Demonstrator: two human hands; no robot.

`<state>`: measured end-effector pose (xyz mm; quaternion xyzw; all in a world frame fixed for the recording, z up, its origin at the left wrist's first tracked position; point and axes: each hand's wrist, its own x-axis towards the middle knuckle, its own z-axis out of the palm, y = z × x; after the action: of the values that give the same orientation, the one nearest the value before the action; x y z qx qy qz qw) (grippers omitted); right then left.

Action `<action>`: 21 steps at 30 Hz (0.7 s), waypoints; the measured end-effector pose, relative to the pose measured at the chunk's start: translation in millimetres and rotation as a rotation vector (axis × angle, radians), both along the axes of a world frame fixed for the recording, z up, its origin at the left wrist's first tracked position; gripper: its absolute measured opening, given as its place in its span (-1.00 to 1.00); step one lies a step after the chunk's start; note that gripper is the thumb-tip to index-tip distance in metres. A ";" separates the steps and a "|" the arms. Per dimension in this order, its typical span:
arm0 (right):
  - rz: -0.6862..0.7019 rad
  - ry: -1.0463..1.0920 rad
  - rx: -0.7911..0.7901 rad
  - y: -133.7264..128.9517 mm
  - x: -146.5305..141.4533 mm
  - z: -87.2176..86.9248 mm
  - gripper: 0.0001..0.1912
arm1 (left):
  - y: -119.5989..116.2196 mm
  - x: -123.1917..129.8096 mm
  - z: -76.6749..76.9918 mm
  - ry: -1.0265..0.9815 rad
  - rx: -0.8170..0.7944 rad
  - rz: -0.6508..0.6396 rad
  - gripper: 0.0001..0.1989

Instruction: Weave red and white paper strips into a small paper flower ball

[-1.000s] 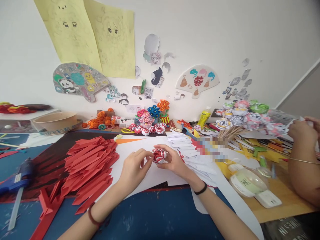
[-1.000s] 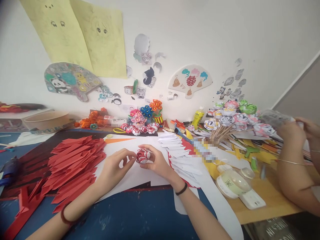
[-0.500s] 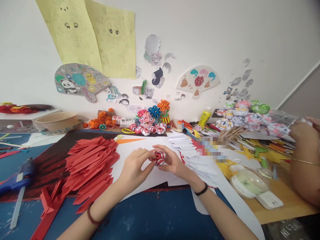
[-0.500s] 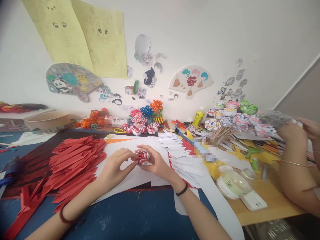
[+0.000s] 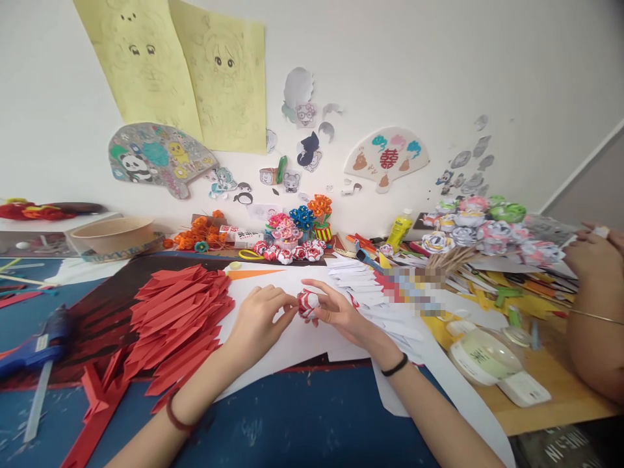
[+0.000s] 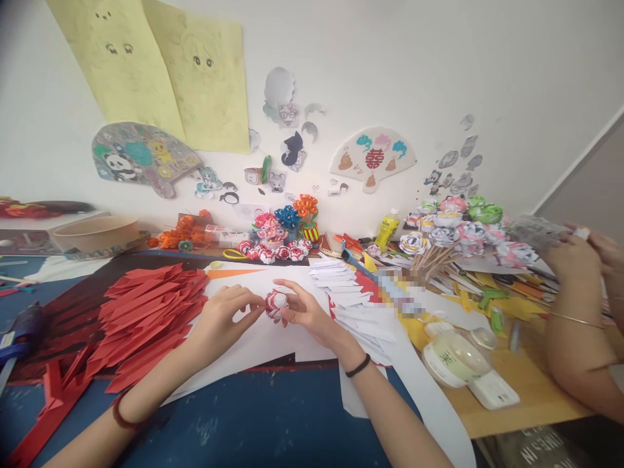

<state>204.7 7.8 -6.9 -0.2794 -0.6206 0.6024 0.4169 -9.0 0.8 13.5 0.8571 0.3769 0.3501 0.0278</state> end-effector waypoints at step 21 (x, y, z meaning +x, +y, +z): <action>0.121 0.069 -0.064 -3.2 -4.2 1.7 -0.45 | 1.8 -2.7 7.3 -0.256 -0.316 -0.085 -0.85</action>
<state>200.6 4.5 -5.2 -0.2335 -0.6021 0.6552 0.3920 -11.7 2.6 20.8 0.8059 0.3838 0.3910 0.2244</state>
